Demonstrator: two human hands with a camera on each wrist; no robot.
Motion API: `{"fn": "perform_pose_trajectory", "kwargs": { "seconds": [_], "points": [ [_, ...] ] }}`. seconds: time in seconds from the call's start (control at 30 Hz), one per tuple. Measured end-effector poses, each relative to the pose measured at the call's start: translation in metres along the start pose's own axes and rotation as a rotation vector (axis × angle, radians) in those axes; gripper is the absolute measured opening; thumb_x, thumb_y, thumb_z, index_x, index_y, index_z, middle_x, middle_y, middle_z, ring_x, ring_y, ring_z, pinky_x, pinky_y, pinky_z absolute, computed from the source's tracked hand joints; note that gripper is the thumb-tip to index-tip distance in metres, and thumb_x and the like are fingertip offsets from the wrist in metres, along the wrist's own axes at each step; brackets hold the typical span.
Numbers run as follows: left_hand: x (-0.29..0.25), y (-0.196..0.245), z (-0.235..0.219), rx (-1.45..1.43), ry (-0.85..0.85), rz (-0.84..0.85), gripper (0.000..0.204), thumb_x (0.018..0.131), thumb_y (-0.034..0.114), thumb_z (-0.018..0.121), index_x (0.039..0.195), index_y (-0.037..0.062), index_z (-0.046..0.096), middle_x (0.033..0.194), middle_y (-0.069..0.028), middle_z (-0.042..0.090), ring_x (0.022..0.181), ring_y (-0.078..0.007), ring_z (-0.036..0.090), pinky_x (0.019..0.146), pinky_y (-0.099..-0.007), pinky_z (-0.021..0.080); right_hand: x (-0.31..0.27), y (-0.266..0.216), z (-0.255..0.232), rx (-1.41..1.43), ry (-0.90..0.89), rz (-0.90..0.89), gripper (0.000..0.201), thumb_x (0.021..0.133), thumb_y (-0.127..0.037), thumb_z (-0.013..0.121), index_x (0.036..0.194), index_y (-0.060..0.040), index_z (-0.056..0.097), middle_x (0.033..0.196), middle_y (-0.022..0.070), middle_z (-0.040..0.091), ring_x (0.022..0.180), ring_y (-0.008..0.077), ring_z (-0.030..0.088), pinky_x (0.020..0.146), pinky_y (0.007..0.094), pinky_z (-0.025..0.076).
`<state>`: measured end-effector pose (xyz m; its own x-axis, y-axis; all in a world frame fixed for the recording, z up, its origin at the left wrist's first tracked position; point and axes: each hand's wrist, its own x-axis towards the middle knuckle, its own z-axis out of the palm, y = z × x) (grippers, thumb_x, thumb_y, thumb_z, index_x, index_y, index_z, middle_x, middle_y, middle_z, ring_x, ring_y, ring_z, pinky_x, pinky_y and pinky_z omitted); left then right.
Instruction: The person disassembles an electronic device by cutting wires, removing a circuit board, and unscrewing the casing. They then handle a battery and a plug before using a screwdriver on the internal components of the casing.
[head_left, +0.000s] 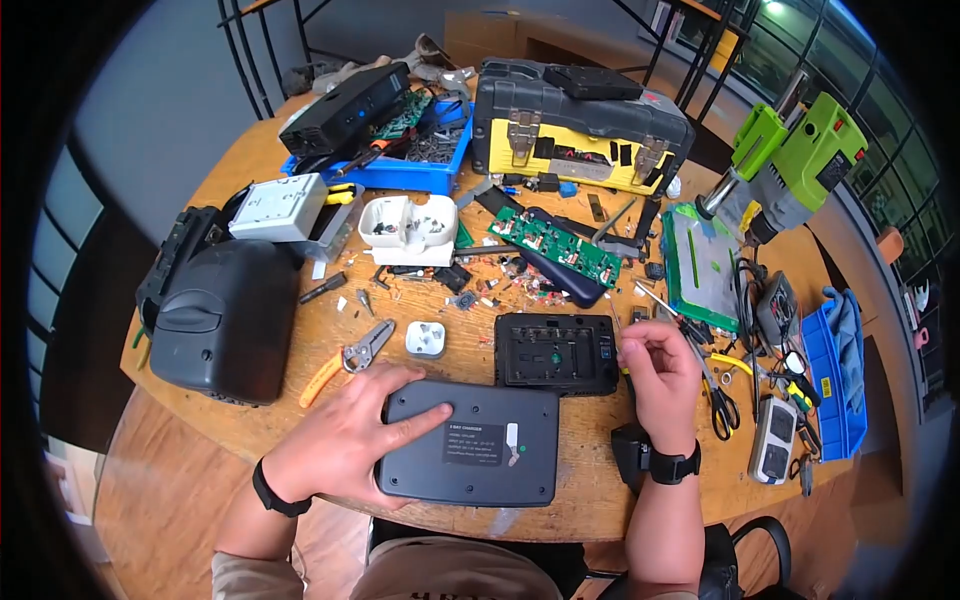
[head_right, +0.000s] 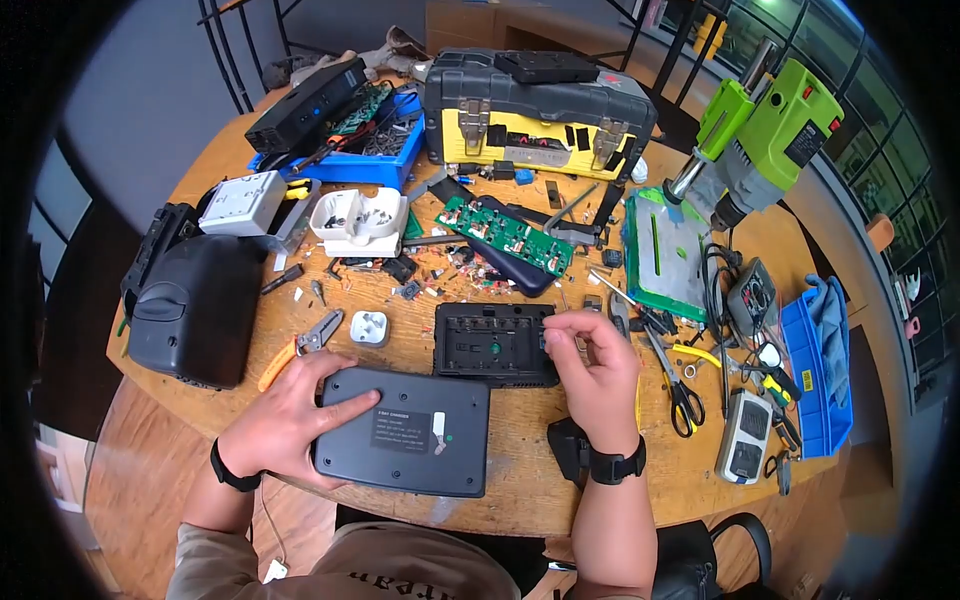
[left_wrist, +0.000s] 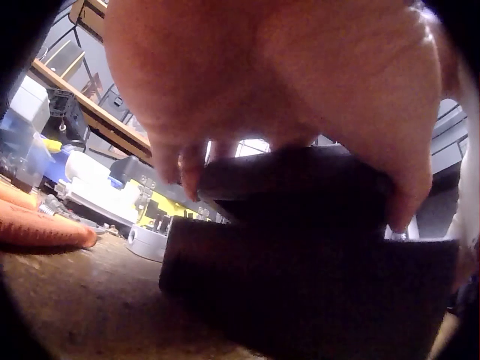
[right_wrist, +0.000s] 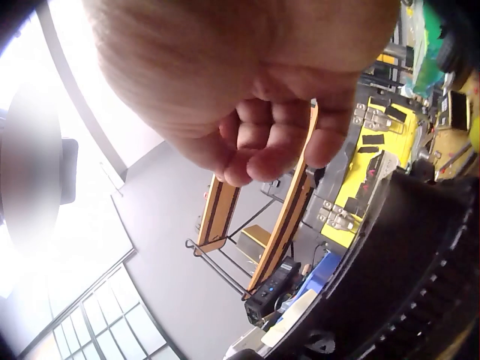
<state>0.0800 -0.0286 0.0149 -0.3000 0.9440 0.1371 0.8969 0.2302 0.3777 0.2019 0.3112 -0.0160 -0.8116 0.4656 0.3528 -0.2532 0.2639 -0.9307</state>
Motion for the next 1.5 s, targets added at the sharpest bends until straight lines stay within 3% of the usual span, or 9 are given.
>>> {"fn": "perform_pose_trajectory", "kwargs": {
  "seconds": [0.2, 0.27, 0.37, 0.73, 0.87, 0.93, 1.1, 1.3, 1.5],
  "points": [
    [0.003, 0.001, -0.002, -0.029, -0.054, -0.045, 0.096, 0.051, 0.044, 0.094, 0.139, 0.0174, 0.066, 0.142, -0.0223, 0.048, 0.131, -0.0443, 0.05, 0.113, -0.0546, 0.042, 0.001, -0.003, 0.0, -0.044, -0.147, -0.052, 0.016, 0.094, 0.007, 0.068, 0.108, 0.0028, 0.072, 0.1, 0.0084, 0.072, 0.088, 0.0137, 0.068, 0.079, 0.0265, 0.055],
    [0.003, 0.002, -0.004, -0.001, -0.059, -0.056, 0.092, 0.059, 0.047, 0.092, 0.142, 0.0204, 0.063, 0.14, -0.0187, 0.05, 0.131, -0.0414, 0.051, 0.115, -0.0564, 0.042, 0.0, -0.007, 0.003, -0.065, -0.173, -0.063, 0.017, 0.092, 0.009, 0.068, 0.108, 0.0029, 0.073, 0.1, 0.0101, 0.073, 0.087, 0.0153, 0.07, 0.078, 0.0271, 0.056],
    [0.003, 0.004, -0.005, -0.006, -0.065, -0.077, 0.093, 0.059, 0.049, 0.093, 0.142, 0.0219, 0.062, 0.14, -0.0169, 0.051, 0.131, -0.0405, 0.05, 0.117, -0.0587, 0.04, -0.001, -0.012, 0.005, -0.089, -0.266, -0.031, 0.017, 0.091, 0.009, 0.068, 0.104, 0.0017, 0.076, 0.095, 0.0122, 0.076, 0.085, 0.019, 0.074, 0.075, 0.0297, 0.059],
    [0.004, 0.001, -0.012, -0.026, -0.142, -0.084, 0.1, 0.056, 0.051, 0.094, 0.145, 0.0243, 0.058, 0.143, -0.0135, 0.048, 0.133, -0.0376, 0.049, 0.116, -0.0573, 0.04, 0.001, -0.026, 0.012, -0.204, -0.629, -0.243, 0.018, 0.087, 0.003, 0.073, 0.101, -0.007, 0.078, 0.091, 0.0039, 0.079, 0.081, 0.0211, 0.074, 0.079, 0.0342, 0.052],
    [0.003, 0.002, -0.012, -0.022, -0.127, -0.077, 0.101, 0.054, 0.05, 0.095, 0.145, 0.0243, 0.059, 0.142, -0.0125, 0.049, 0.132, -0.0366, 0.049, 0.116, -0.0596, 0.038, 0.0, -0.026, 0.012, -0.293, -0.548, -0.263, 0.018, 0.086, 0.005, 0.072, 0.099, -0.0069, 0.078, 0.09, 0.0046, 0.078, 0.079, 0.0204, 0.073, 0.08, 0.034, 0.05],
    [0.003, 0.002, -0.013, 0.027, -0.146, -0.068, 0.097, 0.055, 0.056, 0.093, 0.141, 0.0225, 0.062, 0.14, -0.0145, 0.05, 0.132, -0.0378, 0.051, 0.118, -0.0607, 0.035, 0.001, -0.025, 0.009, -0.378, -0.366, -0.277, 0.02, 0.085, 0.006, 0.071, 0.099, -0.0069, 0.077, 0.09, 0.0053, 0.078, 0.078, 0.0205, 0.073, 0.08, 0.0338, 0.049],
    [0.004, 0.007, -0.017, 0.034, -0.156, -0.08, 0.094, 0.057, 0.064, 0.091, 0.137, 0.0216, 0.066, 0.137, -0.0159, 0.052, 0.131, -0.0381, 0.053, 0.119, -0.0635, 0.031, 0.0, -0.027, 0.016, -0.292, -0.463, -0.345, 0.02, 0.085, 0.007, 0.072, 0.1, -0.0061, 0.077, 0.091, 0.0055, 0.079, 0.074, 0.0203, 0.072, 0.079, 0.0333, 0.049],
    [0.012, 0.004, -0.025, 0.01, -0.163, -0.053, 0.093, 0.061, 0.065, 0.089, 0.136, 0.017, 0.065, 0.136, -0.0158, 0.053, 0.126, -0.0371, 0.055, 0.113, -0.0603, 0.038, -0.002, -0.024, 0.01, -0.255, -0.483, -0.251, 0.015, 0.084, 0.002, 0.078, 0.098, -0.0051, 0.077, 0.091, 0.0067, 0.079, 0.075, 0.0204, 0.072, 0.073, 0.0339, 0.052],
    [0.032, -0.004, -0.03, -0.012, -0.19, 0.078, 0.081, 0.067, 0.059, 0.088, 0.128, 0.0106, 0.063, 0.135, -0.0116, 0.057, 0.119, -0.0335, 0.058, 0.103, -0.0456, 0.048, -0.004, -0.028, 0.01, -0.235, -0.443, -0.193, 0.015, 0.085, 0.004, 0.079, 0.098, -0.002, 0.077, 0.095, 0.01, 0.076, 0.078, 0.0214, 0.071, 0.067, 0.0304, 0.053]
  ]
}}
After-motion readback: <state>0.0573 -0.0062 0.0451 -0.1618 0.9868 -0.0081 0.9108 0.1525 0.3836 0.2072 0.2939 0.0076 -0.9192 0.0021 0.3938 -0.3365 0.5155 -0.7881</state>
